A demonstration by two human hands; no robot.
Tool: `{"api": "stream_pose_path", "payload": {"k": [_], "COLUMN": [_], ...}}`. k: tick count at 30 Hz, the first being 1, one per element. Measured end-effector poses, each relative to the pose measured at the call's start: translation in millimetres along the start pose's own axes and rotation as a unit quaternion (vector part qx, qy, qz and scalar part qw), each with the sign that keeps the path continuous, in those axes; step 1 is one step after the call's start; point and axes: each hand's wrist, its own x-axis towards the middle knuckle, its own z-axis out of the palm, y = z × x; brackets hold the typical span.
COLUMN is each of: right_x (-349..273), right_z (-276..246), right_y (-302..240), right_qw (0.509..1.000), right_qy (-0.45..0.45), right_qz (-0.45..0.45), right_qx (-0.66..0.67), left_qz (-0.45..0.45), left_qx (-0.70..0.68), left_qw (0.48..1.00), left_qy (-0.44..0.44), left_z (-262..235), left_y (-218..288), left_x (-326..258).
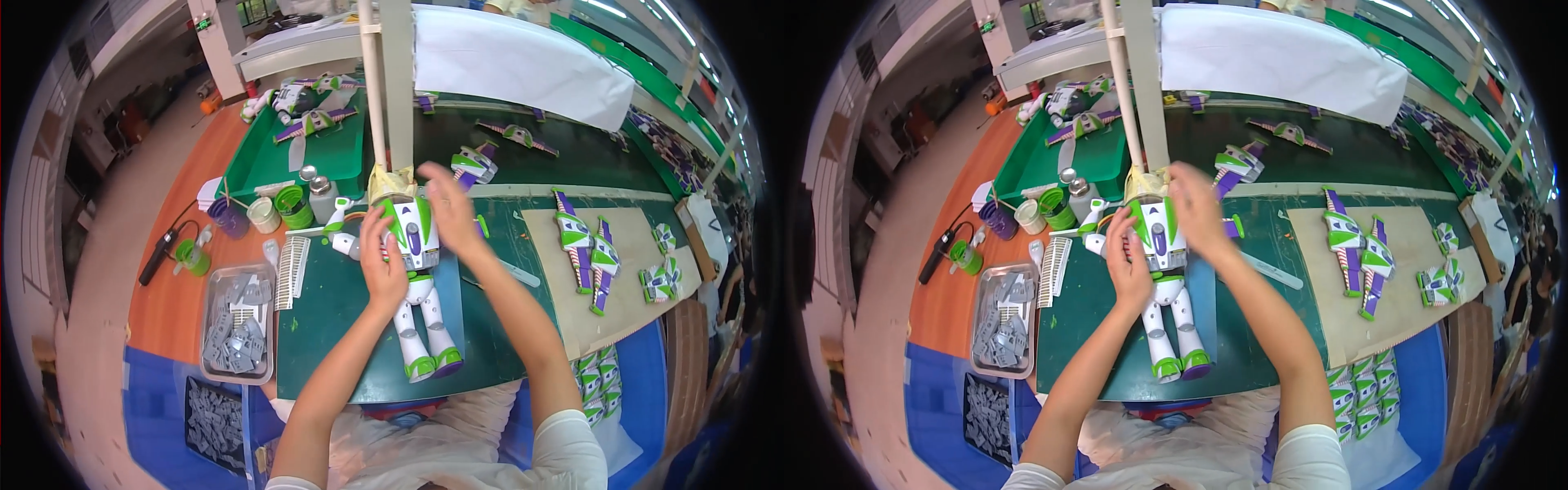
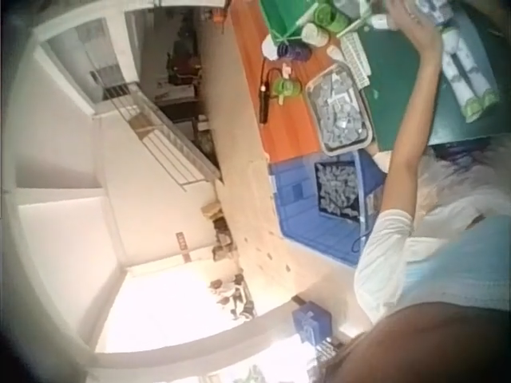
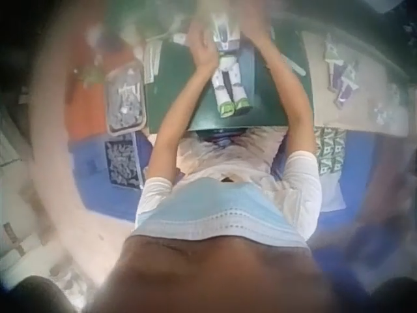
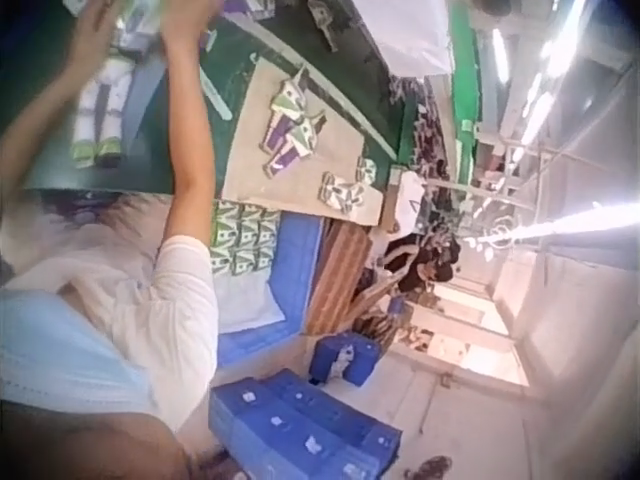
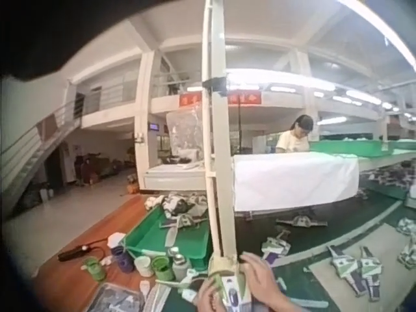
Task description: Assembling toy jetpack components onto a plastic figure at a manufacturing workstation.
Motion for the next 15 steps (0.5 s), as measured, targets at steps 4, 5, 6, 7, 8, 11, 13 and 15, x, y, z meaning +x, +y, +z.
{"api": "stream_pose_path", "payload": {"k": [4, 5, 6, 7, 8, 11, 13, 15], "right_x": [6.7, -21.8, -42.3, -55.6, -65.6, -73.3, -69.4, -82.7], "right_z": [-54.9, -46.2, -33.9, -29.8, -22.6, 9.3, 11.5, 11.3], "right_y": [96.9, 89.1, 73.9, 41.3, 20.3, 7.8, -3.9, -7.9], "right_qw": [0.926, 0.897, 0.848, 0.819, 0.857, 0.970, 0.972, 0.947], "right_qy": [-0.043, -0.066, -0.119, -0.147, -0.117, 0.009, 0.064, 0.011], "right_qz": [0.328, 0.365, 0.325, 0.299, 0.252, 0.156, 0.149, 0.220], "right_qx": [0.180, 0.243, 0.401, 0.467, 0.433, 0.185, 0.169, 0.233], "left_qz": [-0.001, 0.000, 0.002, 0.000, -0.004, 0.041, 0.001, -0.114], "left_qx": [-0.027, -0.024, -0.016, -0.008, -0.018, 0.085, 0.139, 0.187], "left_qw": [1.000, 1.000, 1.000, 1.000, 1.000, 0.995, 0.989, 0.976], "left_qy": [-0.010, -0.009, -0.003, 0.001, -0.007, 0.039, 0.055, 0.013], "left_z": [9.4, 6.7, 2.9, 0.4, 2.6, 10.4, 4.2, -3.6], "left_y": [11.9, 7.6, 2.8, -1.9, -0.5, 3.6, 3.8, -0.9], "left_x": [5.9, 4.3, 4.1, 2.4, 2.4, 0.2, -7.2, -22.6]}}
